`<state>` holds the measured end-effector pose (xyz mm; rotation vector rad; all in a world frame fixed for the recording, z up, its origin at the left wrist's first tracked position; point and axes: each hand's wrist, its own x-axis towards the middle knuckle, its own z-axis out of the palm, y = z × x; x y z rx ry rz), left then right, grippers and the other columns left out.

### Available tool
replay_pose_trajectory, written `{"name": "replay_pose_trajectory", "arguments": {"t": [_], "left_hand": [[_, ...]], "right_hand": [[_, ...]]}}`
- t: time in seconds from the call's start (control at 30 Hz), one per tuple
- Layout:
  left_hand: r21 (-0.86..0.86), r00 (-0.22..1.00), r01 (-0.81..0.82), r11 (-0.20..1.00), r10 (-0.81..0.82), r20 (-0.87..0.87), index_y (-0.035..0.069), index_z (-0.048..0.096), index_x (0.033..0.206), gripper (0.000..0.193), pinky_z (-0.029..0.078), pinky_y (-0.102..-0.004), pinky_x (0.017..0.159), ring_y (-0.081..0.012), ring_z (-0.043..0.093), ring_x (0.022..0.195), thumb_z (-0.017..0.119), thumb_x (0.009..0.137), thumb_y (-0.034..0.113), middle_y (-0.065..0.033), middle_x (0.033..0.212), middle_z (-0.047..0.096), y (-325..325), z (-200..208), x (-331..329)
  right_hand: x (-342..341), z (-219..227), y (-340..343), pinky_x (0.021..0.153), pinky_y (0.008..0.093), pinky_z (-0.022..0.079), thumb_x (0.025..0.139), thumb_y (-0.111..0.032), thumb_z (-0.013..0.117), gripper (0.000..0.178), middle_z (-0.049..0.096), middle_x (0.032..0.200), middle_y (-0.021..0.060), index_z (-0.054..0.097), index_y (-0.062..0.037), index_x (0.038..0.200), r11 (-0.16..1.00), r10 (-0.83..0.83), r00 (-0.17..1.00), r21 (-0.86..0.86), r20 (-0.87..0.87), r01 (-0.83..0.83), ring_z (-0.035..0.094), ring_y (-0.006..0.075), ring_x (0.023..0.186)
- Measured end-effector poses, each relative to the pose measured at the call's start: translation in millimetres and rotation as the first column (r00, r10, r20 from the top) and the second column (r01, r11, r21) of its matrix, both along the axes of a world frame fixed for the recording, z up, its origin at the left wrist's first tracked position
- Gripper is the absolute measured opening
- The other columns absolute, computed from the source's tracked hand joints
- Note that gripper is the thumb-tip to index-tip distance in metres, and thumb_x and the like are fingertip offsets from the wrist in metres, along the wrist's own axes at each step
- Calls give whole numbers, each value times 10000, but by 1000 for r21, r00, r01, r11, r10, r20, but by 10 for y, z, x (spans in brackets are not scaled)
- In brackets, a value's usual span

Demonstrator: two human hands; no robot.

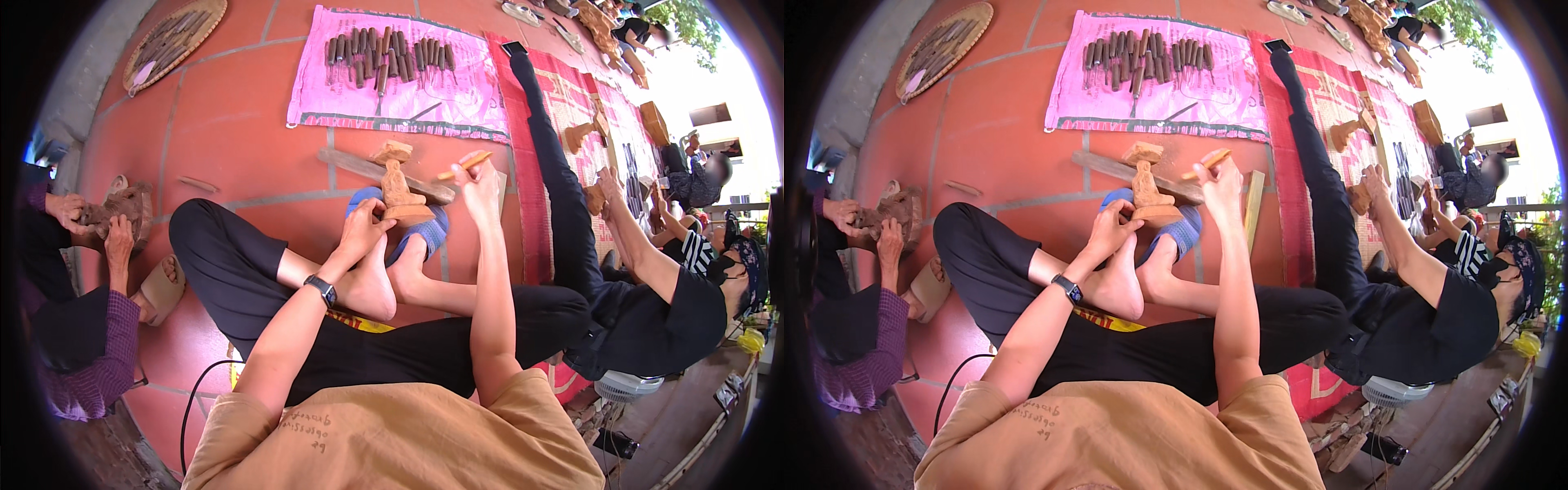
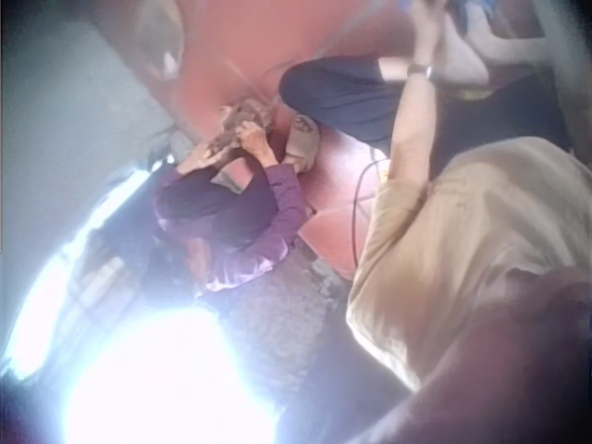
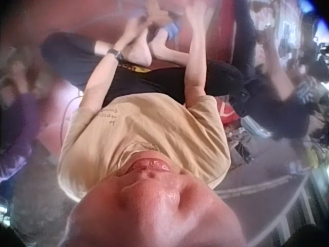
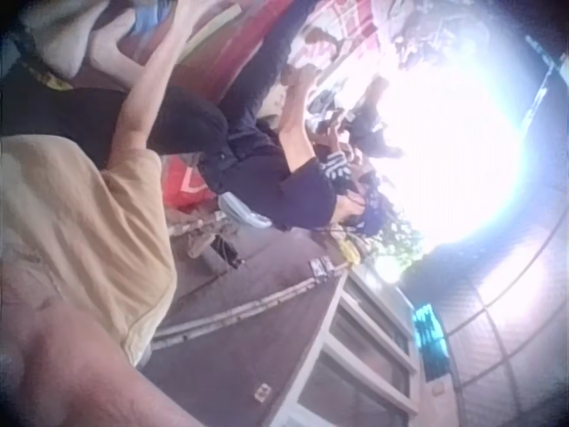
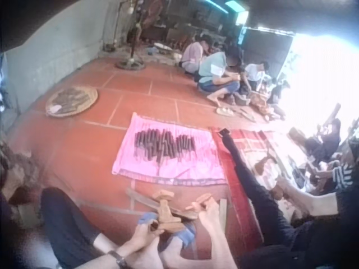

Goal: The person sits cross-legged on the floor and carves a small wooden object using a knife. They hold the wood between their feet and use the knife to shape it, occasionally adjusting their grip. Other people are also carving wood nearby.

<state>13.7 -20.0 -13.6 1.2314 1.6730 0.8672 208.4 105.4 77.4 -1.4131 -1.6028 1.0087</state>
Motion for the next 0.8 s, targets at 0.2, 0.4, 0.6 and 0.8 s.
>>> {"name": "replay_pose_trajectory", "arguments": {"t": [0.2,0.4,0.6,0.8], "left_hand": [[10,1000,0,1000,0,27,-6,615,1018,347,530,-381,722,-245,655,759,785,787,188,-148,1028,652,-14,-6,6],[-21,1000,1,1000,-1,5,-4,623,1013,339,523,-386,713,-251,645,751,783,784,190,-147,1001,658,24,62,-8],[32,1000,-4,999,3,19,4,623,1014,345,521,-385,717,-256,654,752,789,777,191,-153,995,651,7,-19,2],[15,1000,10,1000,-10,-15,1,625,1020,358,522,-386,718,-251,654,749,794,772,196,-142,960,667,-3,-23,-2]], "right_hand": [[-63,-348,-14,617,277,536,865,30,652,147,626,817,66,552,-19,962,994,-48,999,-93,5,49,636,120,724],[-71,-366,43,614,268,530,877,23,643,133,645,823,52,543,-22,953,985,7,935,-156,-355,-67,643,119,741],[-36,-341,20,651,259,520,908,10,608,114,673,853,85,523,-34,971,993,-84,995,-83,-46,80,667,147,794],[-89,-505,5,631,250,511,916,3,600,124,665,870,79,511,-45,988,963,-167,946,-251,-277,97,650,133,760]]}}
